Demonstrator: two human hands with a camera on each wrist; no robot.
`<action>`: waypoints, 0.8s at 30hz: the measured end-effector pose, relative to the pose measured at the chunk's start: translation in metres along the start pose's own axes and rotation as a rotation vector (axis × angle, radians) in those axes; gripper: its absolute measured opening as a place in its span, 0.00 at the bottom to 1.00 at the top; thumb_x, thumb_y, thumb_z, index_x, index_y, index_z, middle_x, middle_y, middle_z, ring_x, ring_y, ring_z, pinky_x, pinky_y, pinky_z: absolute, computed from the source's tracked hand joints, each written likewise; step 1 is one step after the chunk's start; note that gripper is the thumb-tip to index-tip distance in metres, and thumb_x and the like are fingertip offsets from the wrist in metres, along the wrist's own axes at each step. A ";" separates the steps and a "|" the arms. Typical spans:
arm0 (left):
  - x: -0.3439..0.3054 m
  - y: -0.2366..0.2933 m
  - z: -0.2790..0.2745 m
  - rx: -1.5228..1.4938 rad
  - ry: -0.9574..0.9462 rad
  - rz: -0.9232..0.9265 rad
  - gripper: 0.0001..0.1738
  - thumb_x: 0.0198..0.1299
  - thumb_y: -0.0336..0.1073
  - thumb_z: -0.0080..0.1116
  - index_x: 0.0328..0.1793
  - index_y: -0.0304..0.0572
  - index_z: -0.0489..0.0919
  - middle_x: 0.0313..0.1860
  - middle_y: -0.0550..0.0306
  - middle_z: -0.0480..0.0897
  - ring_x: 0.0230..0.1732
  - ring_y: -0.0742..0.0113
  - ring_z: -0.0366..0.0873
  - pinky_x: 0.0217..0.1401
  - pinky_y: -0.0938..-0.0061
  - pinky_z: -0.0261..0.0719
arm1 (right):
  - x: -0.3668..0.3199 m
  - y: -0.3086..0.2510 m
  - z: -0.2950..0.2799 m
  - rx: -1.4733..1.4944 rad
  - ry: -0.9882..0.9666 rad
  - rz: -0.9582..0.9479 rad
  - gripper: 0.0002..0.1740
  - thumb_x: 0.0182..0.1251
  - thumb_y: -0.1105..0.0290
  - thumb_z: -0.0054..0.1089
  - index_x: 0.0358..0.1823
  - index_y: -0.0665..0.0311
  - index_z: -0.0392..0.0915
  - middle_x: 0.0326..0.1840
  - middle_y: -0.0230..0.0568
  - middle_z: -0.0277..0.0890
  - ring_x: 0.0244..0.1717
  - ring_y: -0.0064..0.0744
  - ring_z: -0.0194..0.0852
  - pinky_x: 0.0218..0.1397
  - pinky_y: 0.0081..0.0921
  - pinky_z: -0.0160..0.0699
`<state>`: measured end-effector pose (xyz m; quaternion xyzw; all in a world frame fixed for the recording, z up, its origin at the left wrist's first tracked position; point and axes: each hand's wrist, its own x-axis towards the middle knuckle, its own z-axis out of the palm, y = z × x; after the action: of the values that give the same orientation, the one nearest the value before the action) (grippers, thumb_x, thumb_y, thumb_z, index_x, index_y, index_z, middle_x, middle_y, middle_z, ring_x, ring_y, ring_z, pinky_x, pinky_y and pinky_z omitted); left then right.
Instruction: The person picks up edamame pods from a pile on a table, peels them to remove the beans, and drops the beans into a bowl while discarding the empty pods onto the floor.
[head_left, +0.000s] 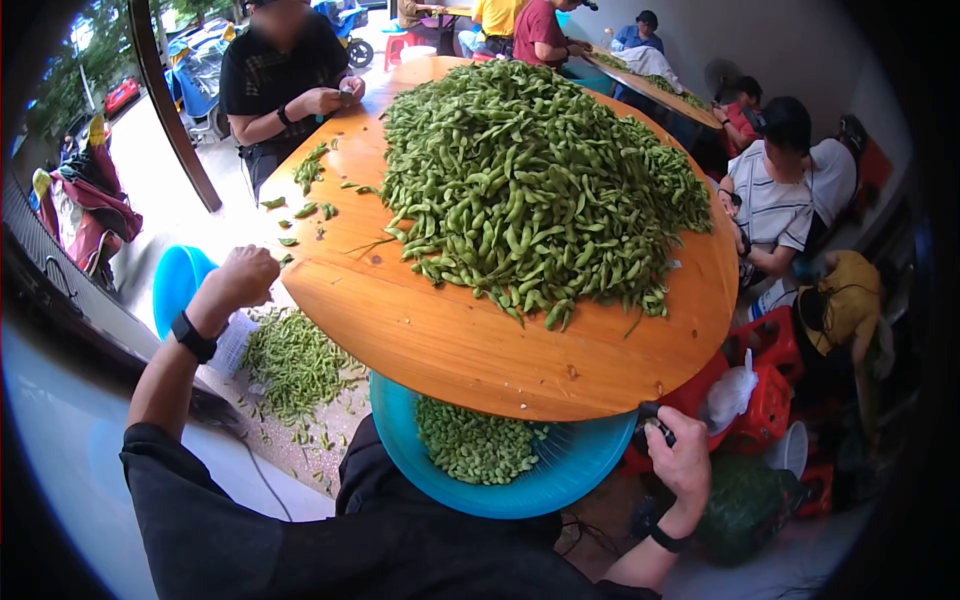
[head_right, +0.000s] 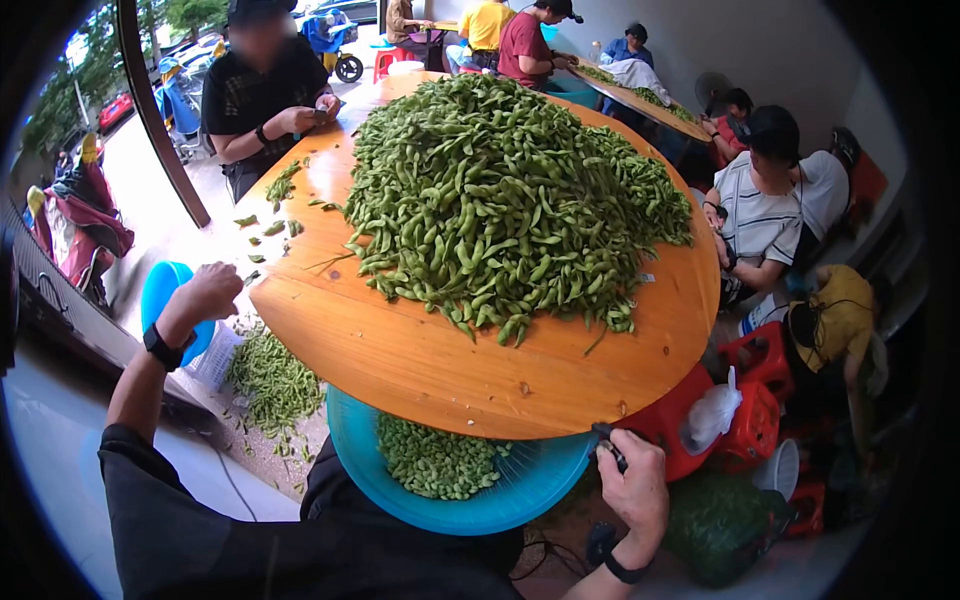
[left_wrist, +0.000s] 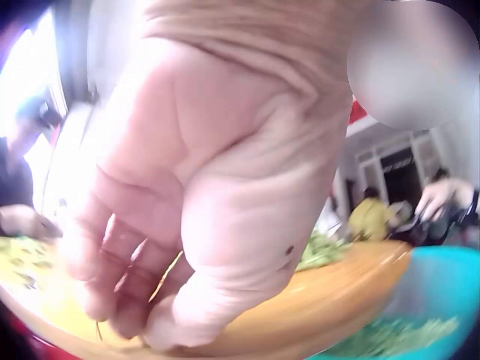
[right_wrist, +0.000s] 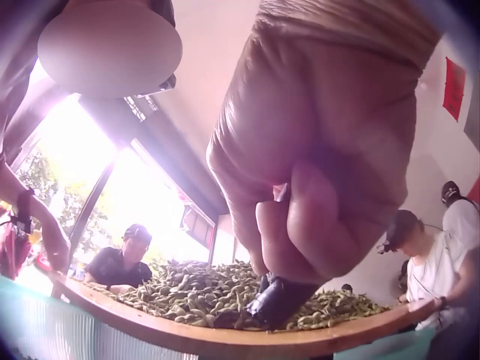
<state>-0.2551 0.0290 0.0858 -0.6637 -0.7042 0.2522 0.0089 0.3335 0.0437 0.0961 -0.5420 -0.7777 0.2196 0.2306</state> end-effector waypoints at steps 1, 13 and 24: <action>0.012 0.001 -0.006 -0.224 0.129 0.138 0.13 0.58 0.40 0.67 0.44 0.39 0.85 0.41 0.45 0.84 0.50 0.50 0.83 0.50 0.59 0.81 | 0.014 -0.009 0.000 0.047 -0.030 0.010 0.09 0.61 0.76 0.58 0.42 0.72 0.79 0.26 0.55 0.74 0.25 0.50 0.75 0.30 0.37 0.71; 0.134 0.160 -0.105 -0.910 0.461 0.323 0.38 0.65 0.51 0.62 0.78 0.49 0.63 0.71 0.43 0.66 0.71 0.46 0.67 0.71 0.60 0.71 | 0.195 0.059 0.063 -0.278 0.186 -0.289 0.25 0.57 0.73 0.53 0.57 0.75 0.73 0.35 0.71 0.77 0.41 0.67 0.79 0.44 0.50 0.76; 0.133 0.220 -0.073 -1.104 0.699 0.475 0.41 0.55 0.36 0.69 0.75 0.48 0.65 0.65 0.44 0.66 0.65 0.44 0.70 0.67 0.59 0.73 | 0.180 -0.018 0.078 0.035 -0.084 0.066 0.26 0.60 0.74 0.52 0.63 0.69 0.72 0.40 0.67 0.80 0.42 0.63 0.81 0.45 0.46 0.77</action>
<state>-0.0413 0.1773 0.0256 -0.7494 -0.5210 -0.3763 -0.1592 0.2183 0.2008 0.0666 -0.5535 -0.7645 0.2632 0.1995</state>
